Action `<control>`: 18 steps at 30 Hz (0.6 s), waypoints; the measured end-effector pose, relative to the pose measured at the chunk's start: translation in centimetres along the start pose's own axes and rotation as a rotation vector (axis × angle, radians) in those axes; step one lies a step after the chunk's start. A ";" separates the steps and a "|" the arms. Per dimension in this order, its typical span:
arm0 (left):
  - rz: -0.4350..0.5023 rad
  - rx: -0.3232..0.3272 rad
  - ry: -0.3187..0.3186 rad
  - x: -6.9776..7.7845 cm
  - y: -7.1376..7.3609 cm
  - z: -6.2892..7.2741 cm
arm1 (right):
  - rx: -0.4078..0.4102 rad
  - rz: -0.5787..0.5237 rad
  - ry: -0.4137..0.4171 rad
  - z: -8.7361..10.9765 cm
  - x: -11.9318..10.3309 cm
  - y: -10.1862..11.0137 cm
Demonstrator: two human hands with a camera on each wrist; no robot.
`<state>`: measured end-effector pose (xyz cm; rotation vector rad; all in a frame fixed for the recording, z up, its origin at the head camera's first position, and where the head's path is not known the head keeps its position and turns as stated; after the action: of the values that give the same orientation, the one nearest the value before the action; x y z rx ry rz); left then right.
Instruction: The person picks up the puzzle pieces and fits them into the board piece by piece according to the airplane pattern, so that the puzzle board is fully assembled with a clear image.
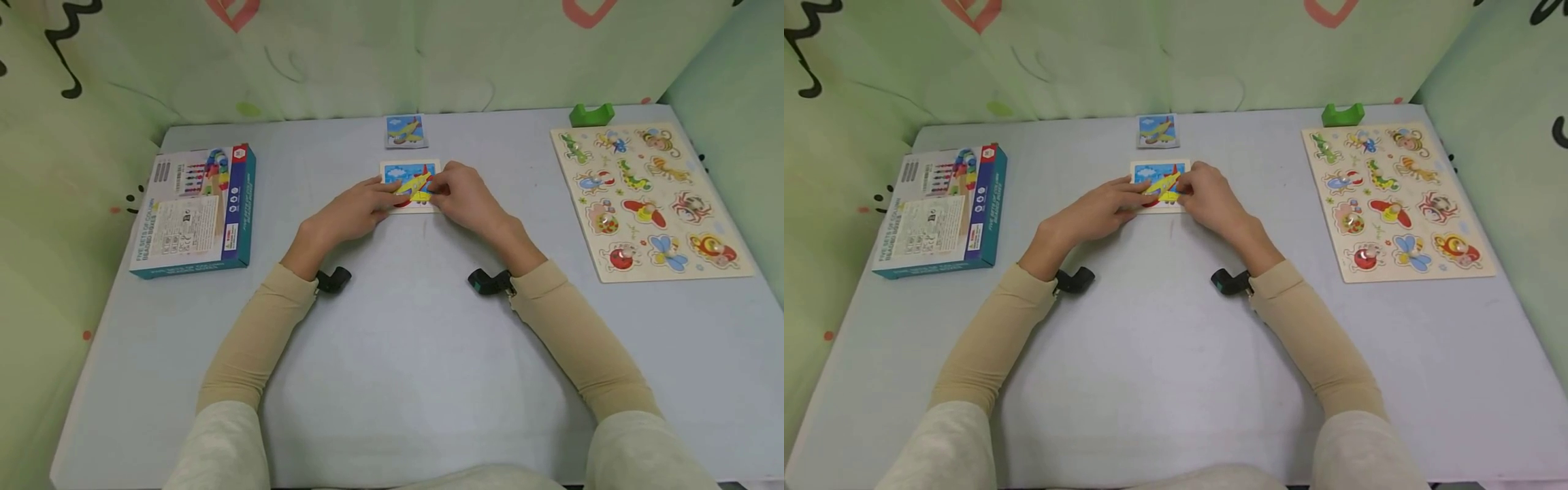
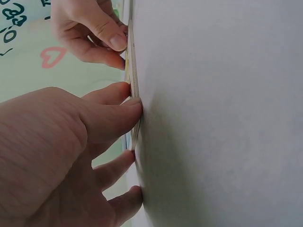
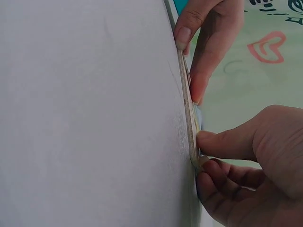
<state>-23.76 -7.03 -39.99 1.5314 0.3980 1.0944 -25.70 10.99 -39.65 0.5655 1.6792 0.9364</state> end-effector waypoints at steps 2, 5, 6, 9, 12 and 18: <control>0.002 0.002 -0.004 0.0 0.0 0.0 | -0.018 -0.001 0.003 0.1 -0.2 -0.1; 0.002 0.003 -0.005 -0.1 0.1 0.1 | -0.042 0.002 0.019 0.1 -0.4 -0.2; 0.002 0.004 -0.004 -0.1 0.1 0.1 | -0.048 0.001 0.019 0.0 -0.4 -0.2; 0.004 0.004 0.000 -0.1 0.1 0.1 | -0.047 -0.001 0.008 0.0 -0.3 -0.2; 0.006 0.004 -0.001 -0.1 0.1 0.0 | -0.036 -0.007 -0.022 -0.1 0.1 0.0; -0.001 0.008 -0.007 -0.1 -0.2 -0.1 | -0.022 -0.004 -0.048 0.0 0.7 0.2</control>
<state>-23.85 -7.02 -40.21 1.5412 0.3989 1.0879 -25.91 11.62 -39.92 0.5656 1.6243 0.9307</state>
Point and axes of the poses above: each hand's wrist, its own z-axis away from the middle knuckle, its own y-axis out of the back of the hand, x = y × z, the point moved 5 cm from there along -z, towards the middle knuckle, and after that the axes turned 7 degrees about x, right-handed, at the moved point
